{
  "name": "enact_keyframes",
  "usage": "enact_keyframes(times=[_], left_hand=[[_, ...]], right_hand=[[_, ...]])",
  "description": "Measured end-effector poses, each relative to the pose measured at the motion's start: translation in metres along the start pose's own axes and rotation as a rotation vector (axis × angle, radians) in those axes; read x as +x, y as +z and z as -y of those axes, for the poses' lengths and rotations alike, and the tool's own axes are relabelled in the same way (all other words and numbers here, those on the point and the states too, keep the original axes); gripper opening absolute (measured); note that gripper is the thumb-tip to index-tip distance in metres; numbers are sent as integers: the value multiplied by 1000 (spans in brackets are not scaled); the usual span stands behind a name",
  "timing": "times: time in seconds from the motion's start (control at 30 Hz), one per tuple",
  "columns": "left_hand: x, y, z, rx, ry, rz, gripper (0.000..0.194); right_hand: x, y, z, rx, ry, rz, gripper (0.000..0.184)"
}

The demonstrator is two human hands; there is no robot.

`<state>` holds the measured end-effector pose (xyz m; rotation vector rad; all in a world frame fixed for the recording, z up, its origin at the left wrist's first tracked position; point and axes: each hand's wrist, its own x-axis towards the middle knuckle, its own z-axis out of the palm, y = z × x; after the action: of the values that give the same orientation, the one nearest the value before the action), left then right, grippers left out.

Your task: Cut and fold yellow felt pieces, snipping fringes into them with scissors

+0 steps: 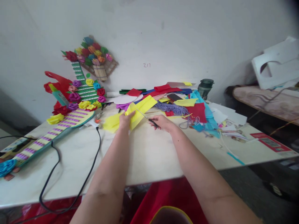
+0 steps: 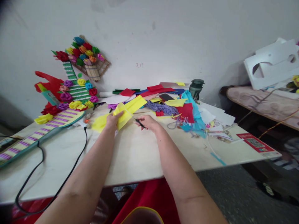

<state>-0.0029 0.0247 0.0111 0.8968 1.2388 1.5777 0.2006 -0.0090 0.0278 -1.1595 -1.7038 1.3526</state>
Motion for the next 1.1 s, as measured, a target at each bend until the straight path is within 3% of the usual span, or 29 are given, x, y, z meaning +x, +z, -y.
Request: enact_keyframes(times=[0.2, 0.37, 0.57, 1.1], left_hand=[[1, -5, -2, -34, 65, -6, 36], [-3, -4, -7, -82, 141, -26, 38], [-2, -4, -9, -52, 166, -11, 40], [-16, 14, -10, -107, 129, 111, 36]], right_hand=[[-8, -14, 5, 13, -11, 71, 13], [-18, -40, 5, -53, 25, 222, 22], [-24, -55, 4, -28, 31, 160, 22], [-13, -35, 1, -62, -72, 151, 25]])
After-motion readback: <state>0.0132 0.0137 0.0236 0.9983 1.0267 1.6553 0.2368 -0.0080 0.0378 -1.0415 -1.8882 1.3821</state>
